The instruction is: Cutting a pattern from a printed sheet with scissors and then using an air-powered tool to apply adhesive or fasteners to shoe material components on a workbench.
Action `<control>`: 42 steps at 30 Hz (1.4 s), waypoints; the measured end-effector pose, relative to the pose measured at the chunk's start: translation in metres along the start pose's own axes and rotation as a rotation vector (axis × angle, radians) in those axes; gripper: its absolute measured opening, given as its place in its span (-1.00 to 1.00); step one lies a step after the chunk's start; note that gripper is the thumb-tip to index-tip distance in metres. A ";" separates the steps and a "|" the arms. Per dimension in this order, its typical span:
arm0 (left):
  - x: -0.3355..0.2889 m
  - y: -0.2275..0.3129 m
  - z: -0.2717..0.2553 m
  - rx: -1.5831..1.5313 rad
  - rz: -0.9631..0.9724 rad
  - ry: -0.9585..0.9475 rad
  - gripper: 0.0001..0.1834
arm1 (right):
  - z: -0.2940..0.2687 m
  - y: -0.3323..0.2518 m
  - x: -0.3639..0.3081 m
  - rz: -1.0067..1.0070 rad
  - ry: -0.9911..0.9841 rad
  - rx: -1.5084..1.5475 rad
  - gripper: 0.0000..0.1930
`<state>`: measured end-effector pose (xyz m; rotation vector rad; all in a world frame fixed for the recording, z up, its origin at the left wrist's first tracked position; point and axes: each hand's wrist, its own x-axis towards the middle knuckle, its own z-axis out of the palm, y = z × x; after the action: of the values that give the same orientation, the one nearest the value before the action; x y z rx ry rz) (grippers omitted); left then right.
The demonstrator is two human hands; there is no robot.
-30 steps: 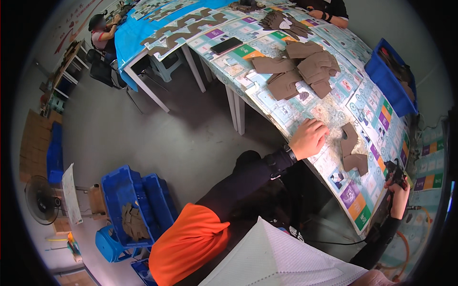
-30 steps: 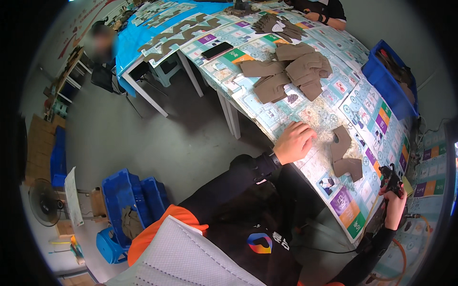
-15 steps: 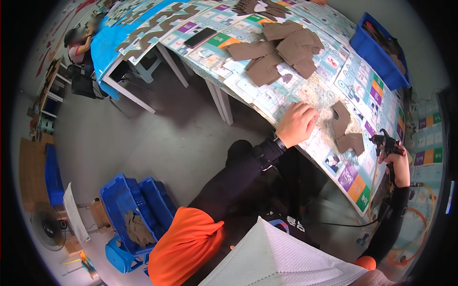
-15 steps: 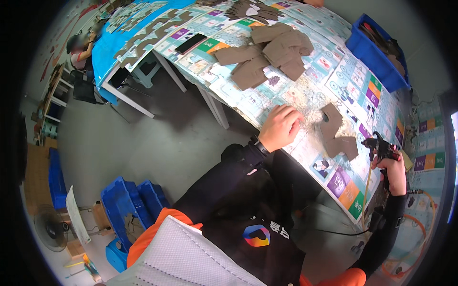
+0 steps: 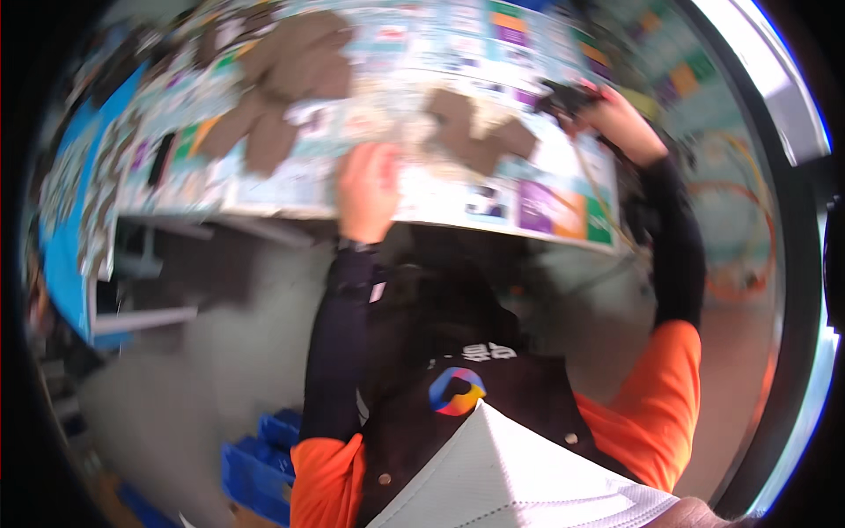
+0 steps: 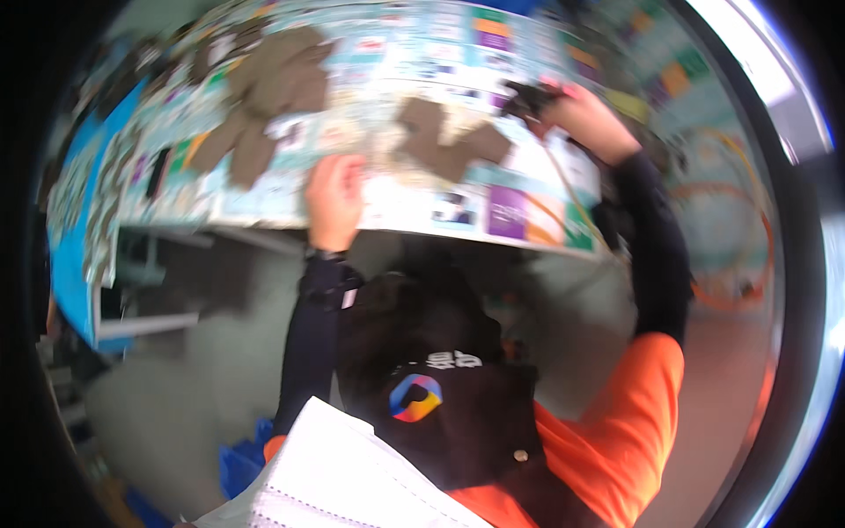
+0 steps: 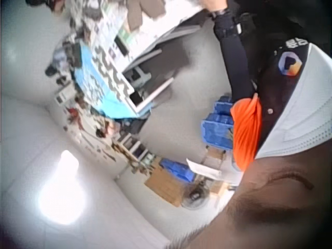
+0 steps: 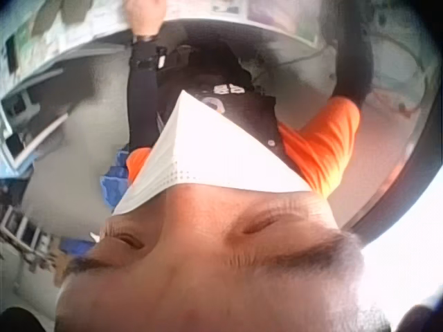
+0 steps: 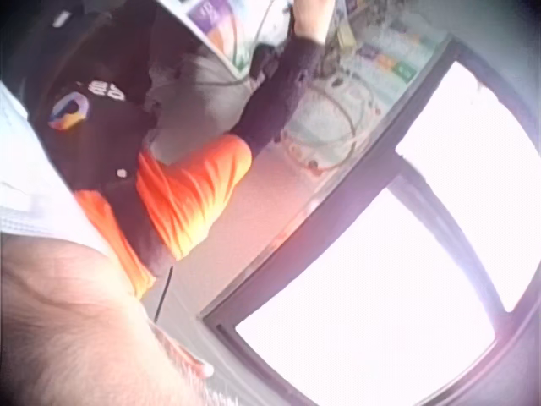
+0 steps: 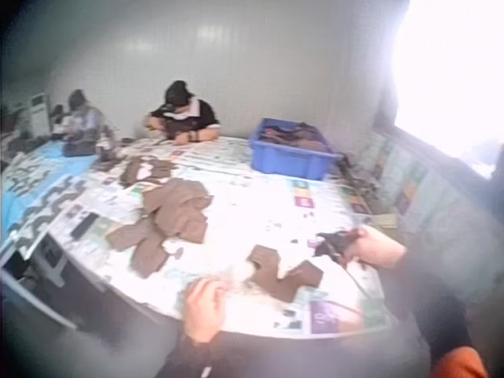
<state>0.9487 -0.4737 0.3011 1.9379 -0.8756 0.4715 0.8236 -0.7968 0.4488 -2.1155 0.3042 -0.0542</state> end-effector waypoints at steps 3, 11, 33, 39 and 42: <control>0.001 -0.003 -0.006 0.118 0.096 0.065 -0.88 | 0.005 -0.019 0.009 0.143 -0.021 -0.135 -0.76; 0.006 0.007 -0.001 0.115 0.099 0.020 -0.89 | 0.007 -0.015 0.024 0.136 -0.018 -0.186 -0.75; 0.004 0.008 -0.001 0.075 0.046 0.026 -0.88 | 0.039 -0.018 0.065 0.189 -0.021 -0.267 -0.83; 0.004 0.005 -0.003 0.082 0.054 -0.001 -0.88 | 0.040 -0.023 0.062 0.181 -0.004 -0.264 -0.83; 0.004 0.006 -0.004 0.079 0.045 -0.006 -0.88 | 0.040 -0.025 0.060 0.198 -0.075 -0.300 -0.79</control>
<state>0.9472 -0.4738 0.3088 1.9953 -0.9180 0.5339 0.8931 -0.7651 0.4434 -2.3654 0.5006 0.1978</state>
